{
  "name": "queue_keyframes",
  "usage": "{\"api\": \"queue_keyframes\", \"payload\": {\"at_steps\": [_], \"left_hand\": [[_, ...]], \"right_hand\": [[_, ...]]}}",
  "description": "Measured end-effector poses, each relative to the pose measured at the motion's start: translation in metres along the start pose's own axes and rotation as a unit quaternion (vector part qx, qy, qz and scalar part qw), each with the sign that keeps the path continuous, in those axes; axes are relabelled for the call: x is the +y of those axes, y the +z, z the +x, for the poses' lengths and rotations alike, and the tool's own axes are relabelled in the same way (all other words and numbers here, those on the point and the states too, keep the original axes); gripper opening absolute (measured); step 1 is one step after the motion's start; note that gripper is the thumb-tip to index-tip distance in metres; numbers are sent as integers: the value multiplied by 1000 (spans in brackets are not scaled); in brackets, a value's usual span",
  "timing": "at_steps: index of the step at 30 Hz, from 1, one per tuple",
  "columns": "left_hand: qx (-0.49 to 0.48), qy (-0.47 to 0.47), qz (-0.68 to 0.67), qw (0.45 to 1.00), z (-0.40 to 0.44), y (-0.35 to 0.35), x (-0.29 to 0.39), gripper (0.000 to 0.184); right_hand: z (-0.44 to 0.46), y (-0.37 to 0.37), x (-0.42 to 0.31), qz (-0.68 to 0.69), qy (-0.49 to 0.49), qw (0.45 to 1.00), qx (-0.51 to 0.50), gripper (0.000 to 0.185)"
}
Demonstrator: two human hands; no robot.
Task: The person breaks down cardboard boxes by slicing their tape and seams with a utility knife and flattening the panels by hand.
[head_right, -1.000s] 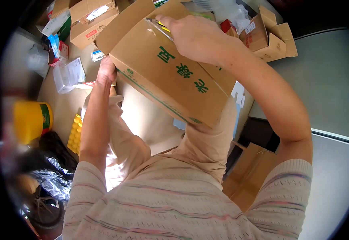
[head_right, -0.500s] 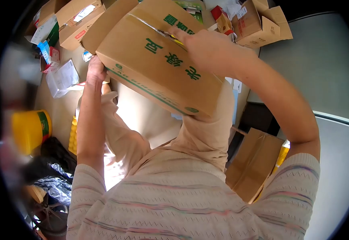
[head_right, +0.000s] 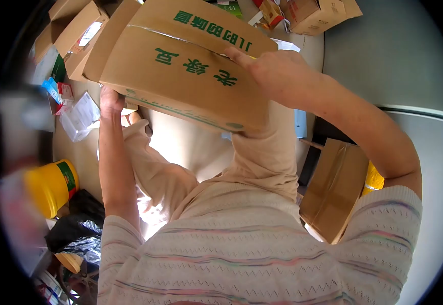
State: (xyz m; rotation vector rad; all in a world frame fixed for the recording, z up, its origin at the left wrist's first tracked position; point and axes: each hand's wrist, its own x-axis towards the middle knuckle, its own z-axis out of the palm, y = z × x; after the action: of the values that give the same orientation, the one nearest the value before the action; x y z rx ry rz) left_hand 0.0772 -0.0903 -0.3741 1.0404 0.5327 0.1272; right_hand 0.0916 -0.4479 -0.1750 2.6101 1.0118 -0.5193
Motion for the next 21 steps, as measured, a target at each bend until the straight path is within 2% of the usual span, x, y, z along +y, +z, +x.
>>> {"api": "queue_keyframes", "payload": {"at_steps": [5,9,15,21], "left_hand": [[30,4,11,999,5,-2,-2,36],[13,5,-11,1000,9,-5,-5,34],[-11,-11,-21,1000,9,-7,-6,34],[-7,-29,-37,999,14,-10,-7,36]], "right_hand": [[-21,23,14,28,19,999,-16,74],[-41,35,19,51,43,997,-30,80],[-63,45,28,44,76,994,-66,74],[-81,65,48,75,92,993,15,61]]}}
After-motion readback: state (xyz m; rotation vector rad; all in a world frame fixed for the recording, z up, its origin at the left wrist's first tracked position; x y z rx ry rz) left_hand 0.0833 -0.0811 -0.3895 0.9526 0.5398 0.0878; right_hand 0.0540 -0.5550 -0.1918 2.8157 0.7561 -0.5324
